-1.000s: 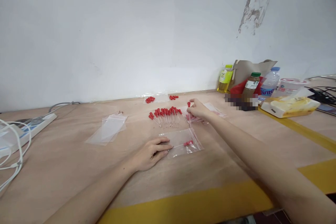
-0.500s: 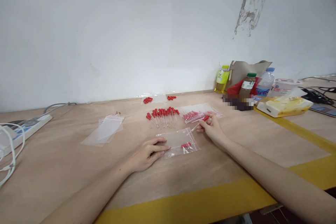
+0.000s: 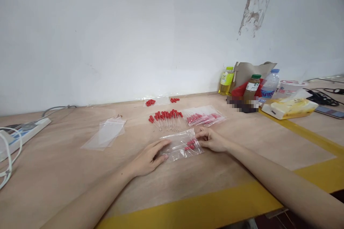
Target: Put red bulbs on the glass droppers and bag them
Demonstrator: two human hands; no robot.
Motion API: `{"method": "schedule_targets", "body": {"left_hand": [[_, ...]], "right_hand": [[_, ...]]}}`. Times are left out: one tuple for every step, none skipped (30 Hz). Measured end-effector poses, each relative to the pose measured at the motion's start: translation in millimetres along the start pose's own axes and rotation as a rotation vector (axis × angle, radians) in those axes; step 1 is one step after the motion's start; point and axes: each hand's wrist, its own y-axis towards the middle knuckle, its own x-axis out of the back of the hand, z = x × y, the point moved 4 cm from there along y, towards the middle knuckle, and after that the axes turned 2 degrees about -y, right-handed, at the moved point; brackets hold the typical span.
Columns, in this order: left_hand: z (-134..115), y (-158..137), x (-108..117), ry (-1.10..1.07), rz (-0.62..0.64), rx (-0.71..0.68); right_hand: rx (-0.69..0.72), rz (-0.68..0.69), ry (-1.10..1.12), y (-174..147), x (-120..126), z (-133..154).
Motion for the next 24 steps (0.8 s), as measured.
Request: {"method": "schedule_targets", "body": {"left_hand": [[0.3,0.4,-0.2,-0.002,0.000,-0.003],[0.4,0.8,-0.4,-0.002,-0.001,-0.006],[0.4,1.1,-0.5,-0.002,-0.001,-0.008],[0.2,1.3,-0.6,0.000,0.000,-0.012],[0.0,1.4,-0.7,0.002,0.002,-0.017],[-0.4,1.4,-0.9,0.001,0.007,-0.024],[-0.7,1.3,-1.2,-0.001,0.014,-0.032],[-0.7,1.2,-1.4,-0.004,0.018,-0.037],[-0.5,1.1,-1.7,-0.007,0.023,-0.040],[-0.1,1.0,-1.9,-0.008,0.025,-0.039],[0.4,1.0,-2.1,-0.008,0.025,-0.038],[0.8,1.0,-2.1,-0.007,0.024,-0.037],[1.2,1.0,-2.2,-0.008,0.025,-0.035],[1.4,0.9,-2.2,-0.009,0.027,-0.033],[1.3,0.9,-2.1,-0.011,0.029,-0.032],[1.1,0.9,-1.9,-0.013,0.030,-0.031],[0.7,0.8,-1.7,-0.014,0.031,-0.031],[0.3,0.6,-1.4,-0.013,0.032,-0.033],[-0.3,0.4,-1.1,-0.013,0.033,-0.035],[-0.8,0.2,-0.7,-0.014,0.033,-0.038],[-1.3,0.0,-0.4,-0.015,0.034,-0.038],[-1.5,-0.2,-0.1,-0.017,0.035,-0.038],[-1.7,-0.5,0.2,-0.021,0.038,-0.038],[-1.8,-0.7,0.4,-0.025,0.040,-0.038]], "right_hand": [[0.035,0.050,-0.016,0.4,-4.3,4.1],[0.061,0.096,-0.031,0.4,-7.8,7.5],[0.073,0.138,-0.040,0.2,-10.1,9.7],[0.062,0.163,-0.041,0.1,-10.2,10.2],[0.030,0.159,-0.036,0.7,-7.6,8.8],[-0.018,0.123,-0.033,2.1,-2.3,5.9],[-0.078,0.057,-0.044,4.4,5.3,1.9],[-0.143,-0.025,-0.080,7.8,14.2,-2.6],[-0.202,-0.108,-0.142,12.2,23.2,-6.5],[-0.245,-0.175,-0.222,18.1,30.9,-9.0],[-0.274,-0.214,-0.306,25.8,36.2,-10.1],[-0.302,-0.233,-0.388,34.9,38.8,-10.3],[-0.324,-0.239,-0.449,45.4,38.8,-9.8],[-0.361,-0.240,-0.495,56.3,36.6,-9.5],[-0.423,-0.237,-0.541,67.1,32.9,-9.9],[-0.466,-0.245,-0.560,77.9,28.0,-9.9],[-0.499,-0.247,-0.571,88.2,22.1,-10.1],[-0.538,-0.249,-0.580,97.6,16.1,-11.1],[-0.577,-0.253,-0.585,105.9,10.5,-12.7],[-0.614,-0.254,-0.588,113.0,5.6,-14.8],[-0.648,-0.255,-0.588,118.9,1.7,-17.3],[-0.673,-0.255,-0.584,123.8,-1.1,-19.9],[-0.686,-0.252,-0.576,127.6,-2.9,-22.4],[-0.684,-0.245,-0.562,130.6,-3.9,-24.6]]}}
